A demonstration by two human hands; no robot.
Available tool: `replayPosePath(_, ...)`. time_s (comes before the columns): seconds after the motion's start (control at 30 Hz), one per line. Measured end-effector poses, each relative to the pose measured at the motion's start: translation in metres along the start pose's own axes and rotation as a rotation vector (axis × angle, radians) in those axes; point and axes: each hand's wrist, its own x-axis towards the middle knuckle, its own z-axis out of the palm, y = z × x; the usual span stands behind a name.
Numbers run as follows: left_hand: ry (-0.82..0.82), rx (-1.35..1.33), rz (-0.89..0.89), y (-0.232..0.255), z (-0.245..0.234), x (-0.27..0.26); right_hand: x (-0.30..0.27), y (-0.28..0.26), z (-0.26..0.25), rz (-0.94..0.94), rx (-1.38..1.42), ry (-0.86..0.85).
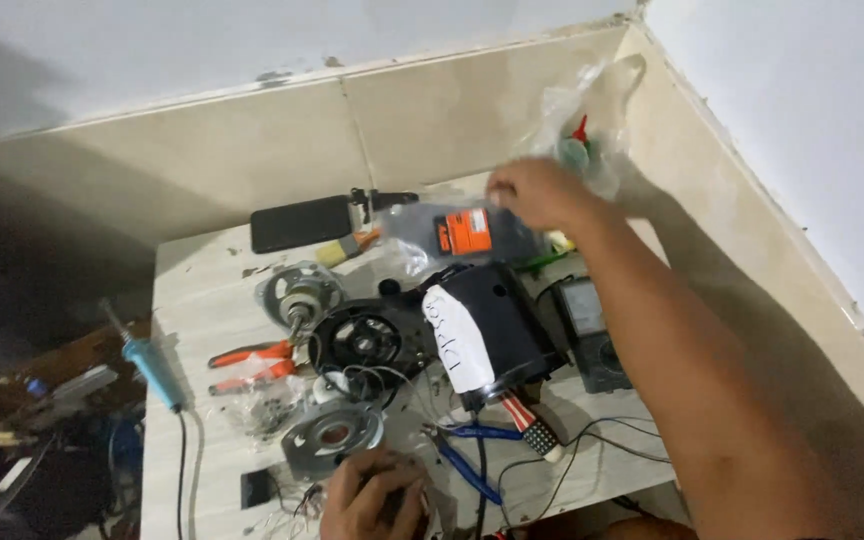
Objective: The person sits on the floor and works on a disassembled electric motor. They use pliers to strip and twist wires, and a multimeter to test electrical connections on the motor's stator.
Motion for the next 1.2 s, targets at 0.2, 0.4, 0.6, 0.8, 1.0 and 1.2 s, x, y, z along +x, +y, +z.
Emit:
replayPosePath(0.2,0.055,0.009,-0.036,-0.001,0.010,0.001,0.032,0.041,-0.052,-0.391,0.112,0.649)
replayPosePath(0.4,0.017,0.037,0.004,-0.017,0.015,-0.004,0.018,-0.011,-0.044,-0.057,0.198,0.425)
replayPosePath(0.6,-0.057,0.035,-0.128,0.005,0.000,0.000,0.023,-0.001,0.002,-0.118,0.148,0.431)
replayPosePath(0.8,-0.099,0.004,0.063,-0.013,-0.001,0.001,-0.030,-0.017,-0.008,-0.184,-0.203,-0.099)
replayPosePath(1.0,-0.080,-0.091,0.184,-0.021,-0.008,-0.004,-0.005,0.054,0.077,-0.197,0.066,-0.112)
replayPosePath(1.2,-0.098,-0.228,0.012,-0.019,-0.014,-0.001,-0.091,-0.058,0.042,0.201,0.223,-0.035)
